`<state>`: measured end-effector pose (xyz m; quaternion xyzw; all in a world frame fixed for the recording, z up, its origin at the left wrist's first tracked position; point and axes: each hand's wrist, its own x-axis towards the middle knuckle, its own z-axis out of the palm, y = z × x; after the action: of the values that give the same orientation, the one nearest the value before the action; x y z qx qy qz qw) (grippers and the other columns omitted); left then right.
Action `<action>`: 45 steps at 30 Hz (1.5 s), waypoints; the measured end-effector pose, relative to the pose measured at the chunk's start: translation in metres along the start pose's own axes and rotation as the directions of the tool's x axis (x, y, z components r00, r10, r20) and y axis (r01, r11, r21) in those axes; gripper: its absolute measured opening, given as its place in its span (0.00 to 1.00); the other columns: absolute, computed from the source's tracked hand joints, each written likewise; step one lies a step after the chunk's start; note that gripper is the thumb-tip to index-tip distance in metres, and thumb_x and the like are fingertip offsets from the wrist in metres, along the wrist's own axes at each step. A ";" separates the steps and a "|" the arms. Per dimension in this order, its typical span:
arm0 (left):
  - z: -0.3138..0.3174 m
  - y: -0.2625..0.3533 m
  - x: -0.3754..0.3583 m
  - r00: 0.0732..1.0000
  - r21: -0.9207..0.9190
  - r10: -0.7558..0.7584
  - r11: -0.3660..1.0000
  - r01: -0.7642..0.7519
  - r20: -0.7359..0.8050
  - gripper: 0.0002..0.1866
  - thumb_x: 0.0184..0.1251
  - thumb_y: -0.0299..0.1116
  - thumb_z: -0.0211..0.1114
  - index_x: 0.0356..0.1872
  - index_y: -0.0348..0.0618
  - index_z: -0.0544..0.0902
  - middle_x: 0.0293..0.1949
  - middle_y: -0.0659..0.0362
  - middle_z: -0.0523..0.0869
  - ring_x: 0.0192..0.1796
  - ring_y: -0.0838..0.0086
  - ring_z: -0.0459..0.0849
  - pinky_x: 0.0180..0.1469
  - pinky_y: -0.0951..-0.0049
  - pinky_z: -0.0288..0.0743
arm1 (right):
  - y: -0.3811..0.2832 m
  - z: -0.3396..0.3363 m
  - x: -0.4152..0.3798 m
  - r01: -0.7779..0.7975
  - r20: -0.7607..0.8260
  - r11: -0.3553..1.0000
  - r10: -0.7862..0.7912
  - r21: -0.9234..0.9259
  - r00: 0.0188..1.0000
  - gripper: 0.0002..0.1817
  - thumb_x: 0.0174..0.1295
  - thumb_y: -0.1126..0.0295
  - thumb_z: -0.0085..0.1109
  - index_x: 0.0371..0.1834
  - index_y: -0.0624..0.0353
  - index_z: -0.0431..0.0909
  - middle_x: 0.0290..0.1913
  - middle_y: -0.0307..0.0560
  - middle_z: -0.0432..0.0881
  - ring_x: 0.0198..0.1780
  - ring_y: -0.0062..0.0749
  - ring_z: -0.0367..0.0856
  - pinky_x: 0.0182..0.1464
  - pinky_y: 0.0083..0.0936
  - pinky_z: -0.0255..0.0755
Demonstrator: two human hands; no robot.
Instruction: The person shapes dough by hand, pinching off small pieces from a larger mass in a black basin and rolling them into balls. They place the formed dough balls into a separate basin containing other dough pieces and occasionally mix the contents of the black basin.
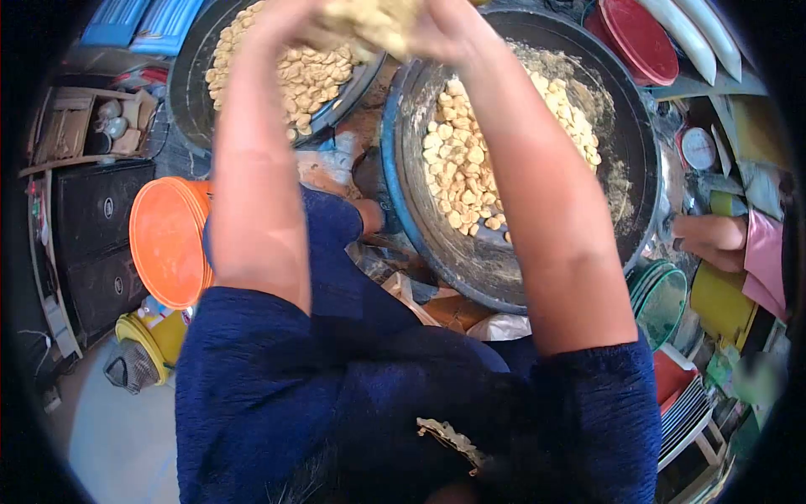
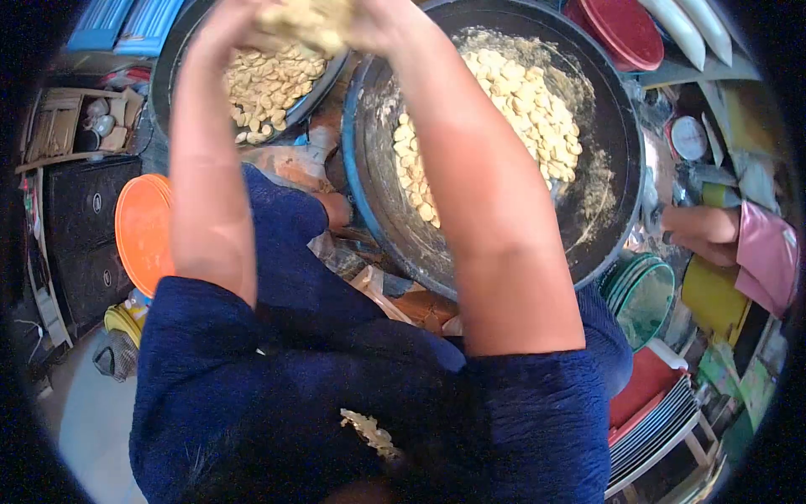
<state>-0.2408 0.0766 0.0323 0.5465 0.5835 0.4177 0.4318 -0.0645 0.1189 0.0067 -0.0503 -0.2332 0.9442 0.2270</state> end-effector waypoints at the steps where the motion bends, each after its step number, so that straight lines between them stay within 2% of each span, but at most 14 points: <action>1: -0.029 0.006 -0.005 0.983 -0.225 -0.153 0.966 0.127 -0.101 0.17 0.57 0.34 0.60 0.49 0.47 0.77 0.37 0.49 0.82 0.36 0.62 0.82 0.37 0.65 0.77 | -0.011 0.009 0.021 -0.030 -0.071 0.991 0.021 -0.132 0.997 0.29 0.65 0.42 0.35 0.60 0.50 0.64 0.52 0.46 0.74 0.49 0.41 0.76 0.47 0.44 0.72; 6: -0.091 -0.062 0.045 0.817 -0.230 -0.179 0.971 0.059 -0.548 0.16 0.55 0.32 0.59 0.46 0.40 0.78 0.36 0.51 0.82 0.34 0.68 0.81 0.36 0.69 0.75 | -0.039 -0.017 0.024 -0.047 -0.304 0.848 -0.137 -0.528 0.943 0.40 0.59 0.51 0.56 0.67 0.60 0.51 0.68 0.60 0.52 0.61 0.54 0.64 0.57 0.52 0.66; 11: 0.008 -0.104 0.054 0.789 0.170 0.193 0.979 -0.113 -0.583 0.13 0.58 0.30 0.59 0.45 0.44 0.80 0.33 0.56 0.83 0.32 0.70 0.78 0.39 0.73 0.72 | 0.000 -0.167 -0.100 -0.566 -0.673 0.380 -0.271 -0.732 0.688 0.39 0.54 0.42 0.55 0.66 0.50 0.61 0.63 0.48 0.67 0.62 0.41 0.67 0.61 0.38 0.61; 14: 0.124 -0.091 0.031 0.958 0.112 0.101 0.991 -0.073 -0.269 0.14 0.58 0.37 0.60 0.42 0.42 0.81 0.38 0.57 0.83 0.41 0.71 0.80 0.46 0.72 0.71 | 0.071 -0.252 -0.171 -0.859 -0.855 0.232 -0.383 -0.457 0.351 0.41 0.50 0.46 0.58 0.68 0.46 0.57 0.67 0.61 0.56 0.69 0.47 0.54 0.65 0.42 0.55; 18: 0.226 -0.184 0.040 0.859 0.512 -0.446 0.815 0.273 0.251 0.21 0.55 0.37 0.60 0.51 0.43 0.77 0.47 0.47 0.79 0.53 0.58 0.76 0.55 0.67 0.68 | 0.179 -0.212 -0.200 -0.683 -0.777 -0.666 -0.246 -0.300 0.580 0.36 0.49 0.49 0.61 0.62 0.48 0.65 0.70 0.64 0.48 0.73 0.56 0.37 0.67 0.49 0.49; 20: 0.271 -0.280 0.004 0.931 0.463 -0.365 0.830 0.312 0.027 0.32 0.54 0.35 0.59 0.63 0.42 0.64 0.57 0.43 0.70 0.60 0.55 0.69 0.60 0.66 0.63 | 0.199 -0.196 -0.274 -0.480 -0.528 -0.239 0.223 -0.844 0.819 0.28 0.50 0.59 0.64 0.56 0.53 0.72 0.65 0.62 0.59 0.69 0.51 0.54 0.66 0.39 0.55; 22: 0.293 -0.298 -0.024 0.885 0.638 -0.465 0.689 0.344 0.025 0.41 0.52 0.36 0.61 0.67 0.40 0.51 0.63 0.40 0.60 0.64 0.54 0.63 0.63 0.65 0.60 | 0.187 -0.209 -0.334 -0.688 -0.729 0.549 0.193 -0.475 0.657 0.23 0.55 0.56 0.61 0.49 0.59 0.76 0.54 0.55 0.73 0.55 0.44 0.73 0.57 0.35 0.68; 24: 0.309 -0.285 -0.052 0.887 0.638 -0.456 0.662 0.393 -0.073 0.42 0.53 0.40 0.62 0.67 0.40 0.52 0.59 0.42 0.68 0.60 0.53 0.68 0.59 0.64 0.65 | 0.155 -0.230 -0.389 -0.764 -0.956 0.599 -0.009 -0.240 0.293 0.26 0.57 0.50 0.58 0.48 0.61 0.76 0.43 0.51 0.78 0.42 0.37 0.79 0.48 0.32 0.74; 27: 0.308 -0.267 -0.062 0.597 0.529 -0.801 0.493 0.691 -0.033 0.39 0.55 0.45 0.61 0.66 0.39 0.56 0.55 0.44 0.74 0.57 0.55 0.72 0.58 0.65 0.66 | 0.139 -0.254 -0.401 -0.644 -0.934 0.721 0.355 0.255 0.028 0.36 0.58 0.41 0.51 0.55 0.65 0.70 0.45 0.51 0.80 0.41 0.35 0.77 0.43 0.32 0.72; 29: 0.292 -0.281 -0.057 0.438 0.525 -0.824 0.567 0.635 0.359 0.34 0.56 0.50 0.59 0.59 0.37 0.69 0.49 0.45 0.79 0.54 0.59 0.76 0.57 0.66 0.66 | 0.169 -0.250 -0.330 -0.438 -0.905 0.846 0.400 0.304 0.144 0.40 0.57 0.38 0.49 0.60 0.63 0.63 0.52 0.59 0.73 0.51 0.43 0.75 0.53 0.43 0.69; 30: 0.299 -0.350 -0.069 0.571 0.290 -0.721 0.686 0.667 0.393 0.27 0.58 0.51 0.58 0.49 0.37 0.77 0.45 0.48 0.82 0.50 0.63 0.79 0.54 0.65 0.70 | 0.210 -0.275 -0.304 -0.249 -0.744 0.877 0.480 0.411 0.465 0.41 0.57 0.40 0.50 0.65 0.59 0.56 0.60 0.54 0.68 0.58 0.44 0.69 0.56 0.45 0.66; 32: 0.283 -0.307 -0.061 0.477 -0.312 -0.784 0.373 0.874 0.397 0.25 0.64 0.50 0.52 0.50 0.37 0.76 0.47 0.52 0.82 0.44 0.62 0.82 0.49 0.62 0.75 | 0.234 -0.272 -0.252 -0.045 -0.754 0.967 0.225 0.252 0.617 0.34 0.60 0.47 0.52 0.65 0.53 0.58 0.62 0.42 0.67 0.59 0.38 0.68 0.56 0.43 0.66; 36: 0.276 -0.286 -0.046 0.287 -0.402 -0.698 -0.001 0.916 0.656 0.18 0.64 0.42 0.56 0.50 0.42 0.77 0.42 0.55 0.83 0.42 0.67 0.82 0.46 0.66 0.77 | 0.158 -0.216 -0.243 -0.395 -0.500 0.919 0.346 0.009 0.794 0.35 0.59 0.49 0.55 0.67 0.46 0.56 0.59 0.41 0.69 0.58 0.34 0.69 0.47 0.39 0.73; 45: 0.343 -0.228 -0.113 0.400 -0.236 -0.431 0.384 0.893 0.809 0.16 0.58 0.30 0.59 0.49 0.42 0.75 0.37 0.57 0.82 0.40 0.70 0.81 0.44 0.68 0.79 | 0.089 -0.177 -0.348 -0.755 -0.871 0.617 0.222 -0.223 0.439 0.47 0.48 0.42 0.62 0.70 0.42 0.49 0.66 0.56 0.60 0.67 0.50 0.55 0.59 0.53 0.62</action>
<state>0.0287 -0.0430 -0.2764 0.1531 0.3935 0.1497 0.8941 0.2455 -0.0345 -0.1951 -0.5881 -0.3633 0.7221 -0.0280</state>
